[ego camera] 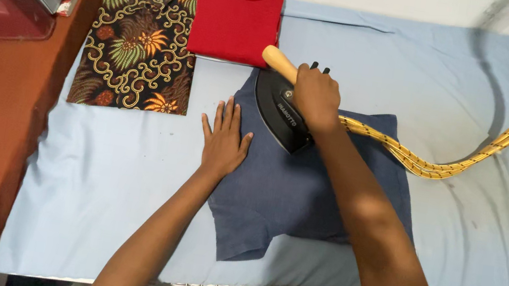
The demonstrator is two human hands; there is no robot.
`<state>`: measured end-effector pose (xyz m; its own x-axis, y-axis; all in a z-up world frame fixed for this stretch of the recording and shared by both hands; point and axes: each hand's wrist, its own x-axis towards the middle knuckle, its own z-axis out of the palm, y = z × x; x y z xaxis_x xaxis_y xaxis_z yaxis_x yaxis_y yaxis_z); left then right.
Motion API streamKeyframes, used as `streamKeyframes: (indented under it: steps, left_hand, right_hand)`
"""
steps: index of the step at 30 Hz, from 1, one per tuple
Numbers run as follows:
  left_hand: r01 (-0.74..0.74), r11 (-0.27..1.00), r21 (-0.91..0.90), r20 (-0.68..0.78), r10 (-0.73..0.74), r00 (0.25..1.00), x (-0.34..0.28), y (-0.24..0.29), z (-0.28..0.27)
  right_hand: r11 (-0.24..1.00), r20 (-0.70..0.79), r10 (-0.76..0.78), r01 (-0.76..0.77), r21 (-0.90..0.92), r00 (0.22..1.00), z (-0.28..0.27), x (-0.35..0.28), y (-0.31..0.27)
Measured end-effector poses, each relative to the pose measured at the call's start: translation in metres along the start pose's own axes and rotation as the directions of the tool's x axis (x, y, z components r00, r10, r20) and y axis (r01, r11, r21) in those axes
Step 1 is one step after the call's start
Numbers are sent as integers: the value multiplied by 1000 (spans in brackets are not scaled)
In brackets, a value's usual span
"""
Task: The person irons a dark blue t-shirt on a light blue ironing board, folding it neatly after smoothing the fabric. They then retrieve a grey patterned shirt from a blue basket, lay it on the board, and begin buttoning it up while smoothing the collar and sleeves.
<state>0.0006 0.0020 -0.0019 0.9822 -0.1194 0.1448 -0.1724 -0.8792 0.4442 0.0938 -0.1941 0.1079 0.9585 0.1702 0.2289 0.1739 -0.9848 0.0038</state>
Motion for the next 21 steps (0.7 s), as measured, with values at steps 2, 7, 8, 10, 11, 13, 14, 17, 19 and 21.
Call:
streamKeyframes:
  steps: [2, 7, 8, 10, 11, 13, 14, 17, 19, 21]
  left_hand:
    - [-12, 997, -77, -121, 3, 993, 0, -6, 5]
    - [-21, 994, -104, -221, -2, 975, 5, -23, 24]
    - [-26, 997, -69, -214, 11, 977, 6, -25, 25]
    - [-42, 999, -15, -188, 38, 981, 4, -27, 26]
    - [-64, 998, 8, -170, 64, 983, 5, -28, 22]
    - [-114, 993, 11, -136, 115, 984, 3, -34, 10]
    - [-143, 990, -9, -121, 141, 983, 0, -41, 0]
    - [-170, 985, 34, -135, 173, 976, -9, -47, -17]
    - [-161, 984, 82, -150, 172, 974, -12, -47, -23]
    - [-141, 984, 111, -154, 157, 976, -14, -41, -22]
  right_hand:
    - [993, 137, -91, 80, 86, 986, -17, 1, 6]
    - [982, 178, -182, 169, 84, 967, -29, -12, 11]
    - [984, 169, -175, 166, 64, 970, -26, -14, 12]
    - [996, 77, -92, 91, 9, 993, -12, -11, 8]
    - [999, 28, -44, 44, -16, 999, -5, -9, 7]
    - [1000, 6, 4, -4, -16, 1000, 5, 4, 4]
    - [999, -5, 28, -28, -16, 1000, 7, 5, 4]
    - [997, 126, -28, 18, 80, 992, -4, -1, 10]
    - [993, 175, -102, 89, 79, 979, -16, -17, 11]
    - [984, 229, -163, 142, 106, 960, -29, -32, 10]
